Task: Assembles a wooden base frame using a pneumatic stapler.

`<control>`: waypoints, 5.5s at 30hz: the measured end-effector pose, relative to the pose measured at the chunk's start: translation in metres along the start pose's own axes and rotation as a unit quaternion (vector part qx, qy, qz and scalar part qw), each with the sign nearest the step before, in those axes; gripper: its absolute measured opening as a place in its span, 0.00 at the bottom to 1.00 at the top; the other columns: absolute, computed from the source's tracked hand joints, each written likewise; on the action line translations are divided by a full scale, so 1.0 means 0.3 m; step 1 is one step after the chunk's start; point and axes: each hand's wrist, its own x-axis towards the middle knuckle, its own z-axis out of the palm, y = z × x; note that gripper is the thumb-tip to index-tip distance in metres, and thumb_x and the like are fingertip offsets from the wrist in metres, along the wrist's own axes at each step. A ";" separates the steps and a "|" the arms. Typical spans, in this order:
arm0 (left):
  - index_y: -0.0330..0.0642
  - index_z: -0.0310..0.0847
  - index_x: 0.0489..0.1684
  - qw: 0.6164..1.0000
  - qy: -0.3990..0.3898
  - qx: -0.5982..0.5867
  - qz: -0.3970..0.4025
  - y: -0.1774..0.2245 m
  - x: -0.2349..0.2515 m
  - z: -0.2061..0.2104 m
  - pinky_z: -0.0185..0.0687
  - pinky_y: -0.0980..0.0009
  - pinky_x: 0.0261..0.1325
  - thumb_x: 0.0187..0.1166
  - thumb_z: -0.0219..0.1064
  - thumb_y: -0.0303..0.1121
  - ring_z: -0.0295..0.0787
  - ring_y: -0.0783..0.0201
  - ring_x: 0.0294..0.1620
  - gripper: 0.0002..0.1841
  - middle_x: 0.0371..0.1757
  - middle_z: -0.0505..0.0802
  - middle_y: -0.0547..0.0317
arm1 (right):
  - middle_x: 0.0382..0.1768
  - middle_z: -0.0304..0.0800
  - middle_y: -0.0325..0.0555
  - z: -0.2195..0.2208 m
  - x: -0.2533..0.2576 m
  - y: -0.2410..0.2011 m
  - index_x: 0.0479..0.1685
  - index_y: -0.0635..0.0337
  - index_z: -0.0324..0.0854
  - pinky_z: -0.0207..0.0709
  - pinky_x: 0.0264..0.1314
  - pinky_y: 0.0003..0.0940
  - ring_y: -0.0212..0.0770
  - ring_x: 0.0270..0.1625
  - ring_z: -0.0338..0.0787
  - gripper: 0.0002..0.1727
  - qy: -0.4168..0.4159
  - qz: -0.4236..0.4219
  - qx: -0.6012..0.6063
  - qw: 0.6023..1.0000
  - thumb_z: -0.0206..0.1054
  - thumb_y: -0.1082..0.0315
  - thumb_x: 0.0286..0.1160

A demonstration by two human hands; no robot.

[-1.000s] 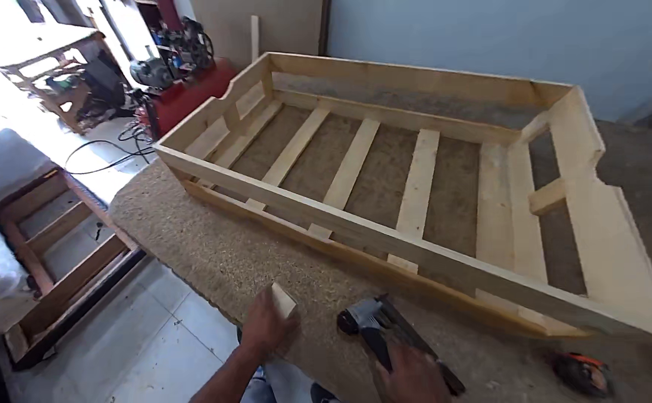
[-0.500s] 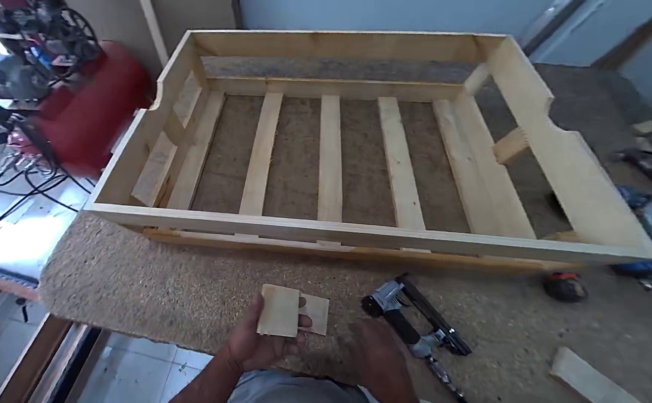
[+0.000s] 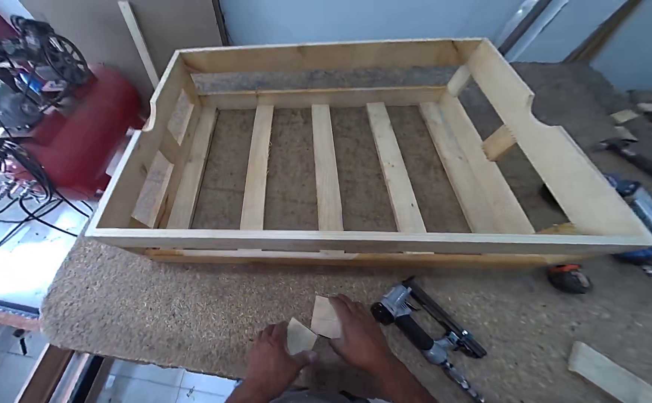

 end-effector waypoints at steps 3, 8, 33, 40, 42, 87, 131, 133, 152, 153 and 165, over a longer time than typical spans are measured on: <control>0.37 0.70 0.83 0.982 -0.046 -0.170 0.067 -0.050 0.047 -0.079 0.81 0.49 0.74 0.76 0.72 0.57 0.87 0.50 0.67 0.41 0.68 0.89 0.44 | 0.87 0.68 0.51 -0.051 -0.041 -0.120 0.87 0.52 0.67 0.70 0.81 0.60 0.59 0.82 0.75 0.48 -0.011 -0.066 0.036 0.997 0.83 0.60 0.58; 0.35 0.81 0.61 0.929 -0.101 -0.343 0.095 -0.098 0.101 -0.287 0.90 0.62 0.47 0.80 0.69 0.36 0.92 0.61 0.40 0.17 0.45 0.93 0.53 | 0.89 0.64 0.51 -0.041 0.024 -0.311 0.90 0.53 0.62 0.73 0.82 0.55 0.55 0.83 0.75 0.51 0.024 -0.114 0.089 0.989 0.83 0.68 0.58; 0.37 0.88 0.61 0.978 0.068 -0.090 0.177 -0.004 0.339 -0.509 0.76 0.58 0.78 0.80 0.73 0.45 0.88 0.59 0.67 0.22 0.60 0.94 0.49 | 0.58 0.93 0.57 -0.120 0.361 -0.336 0.55 0.64 0.90 0.68 0.82 0.55 0.57 0.70 0.87 0.21 0.152 -0.012 0.064 0.986 0.60 0.55 0.87; 0.38 0.90 0.59 0.983 0.057 -0.031 0.172 0.009 0.369 -0.500 0.73 0.54 0.80 0.85 0.66 0.47 0.87 0.56 0.70 0.21 0.62 0.93 0.47 | 0.70 0.87 0.54 -0.133 0.298 -0.303 0.72 0.60 0.83 0.69 0.84 0.49 0.51 0.77 0.82 0.25 0.152 0.050 0.129 0.979 0.61 0.53 0.85; 0.38 0.88 0.62 0.983 0.059 -0.014 0.173 0.006 0.375 -0.498 0.70 0.53 0.83 0.86 0.64 0.47 0.84 0.54 0.73 0.21 0.65 0.92 0.46 | 0.71 0.86 0.53 -0.121 0.203 -0.207 0.76 0.58 0.80 0.73 0.82 0.50 0.51 0.76 0.83 0.26 0.171 0.105 0.137 0.970 0.60 0.52 0.86; 0.40 0.91 0.53 0.972 0.092 0.042 0.213 -0.110 0.454 -0.455 0.78 0.46 0.72 0.90 0.57 0.49 0.90 0.50 0.62 0.22 0.53 0.95 0.47 | 0.48 0.90 0.64 -0.167 -0.005 -0.588 0.90 0.60 0.54 0.85 0.45 0.65 0.66 0.47 0.94 0.41 -0.072 -0.077 -0.202 0.974 0.65 0.61 0.77; 0.34 0.89 0.53 0.974 0.084 0.038 0.205 -0.089 0.420 -0.464 0.77 0.46 0.73 0.88 0.60 0.35 0.89 0.46 0.62 0.14 0.54 0.93 0.41 | 0.49 0.91 0.64 -0.130 0.037 -0.561 0.84 0.63 0.62 0.84 0.47 0.64 0.66 0.50 0.94 0.34 -0.024 -0.043 -0.201 0.978 0.63 0.62 0.77; 0.35 0.89 0.53 0.975 0.079 0.045 0.201 -0.092 0.425 -0.465 0.77 0.44 0.73 0.89 0.59 0.37 0.89 0.45 0.62 0.16 0.54 0.93 0.41 | 0.51 0.91 0.65 -0.137 0.034 -0.560 0.86 0.62 0.60 0.84 0.48 0.65 0.67 0.52 0.93 0.36 -0.034 -0.031 -0.193 0.980 0.64 0.61 0.77; 0.44 0.92 0.50 0.973 0.100 0.023 0.205 -0.122 0.482 -0.443 0.79 0.47 0.72 0.85 0.64 0.56 0.91 0.55 0.60 0.23 0.51 0.96 0.53 | 0.47 0.92 0.62 -0.125 0.009 -0.464 0.84 0.63 0.63 0.85 0.48 0.62 0.65 0.49 0.94 0.36 0.009 -0.035 -0.196 0.980 0.67 0.60 0.76; 0.44 0.92 0.50 0.973 0.100 0.020 0.206 -0.118 0.475 -0.444 0.79 0.47 0.72 0.85 0.64 0.55 0.91 0.55 0.61 0.23 0.51 0.96 0.53 | 0.47 0.92 0.62 -0.125 0.009 -0.461 0.85 0.62 0.62 0.85 0.47 0.62 0.64 0.49 0.94 0.36 0.010 -0.034 -0.197 0.980 0.66 0.60 0.76; 0.41 0.91 0.48 0.981 0.084 0.042 0.170 -0.114 0.467 -0.452 0.79 0.42 0.69 0.86 0.60 0.58 0.91 0.48 0.58 0.27 0.48 0.95 0.46 | 0.49 0.92 0.63 -0.140 -0.005 -0.440 0.85 0.61 0.62 0.84 0.49 0.65 0.67 0.51 0.94 0.37 0.001 -0.018 -0.179 0.984 0.67 0.59 0.75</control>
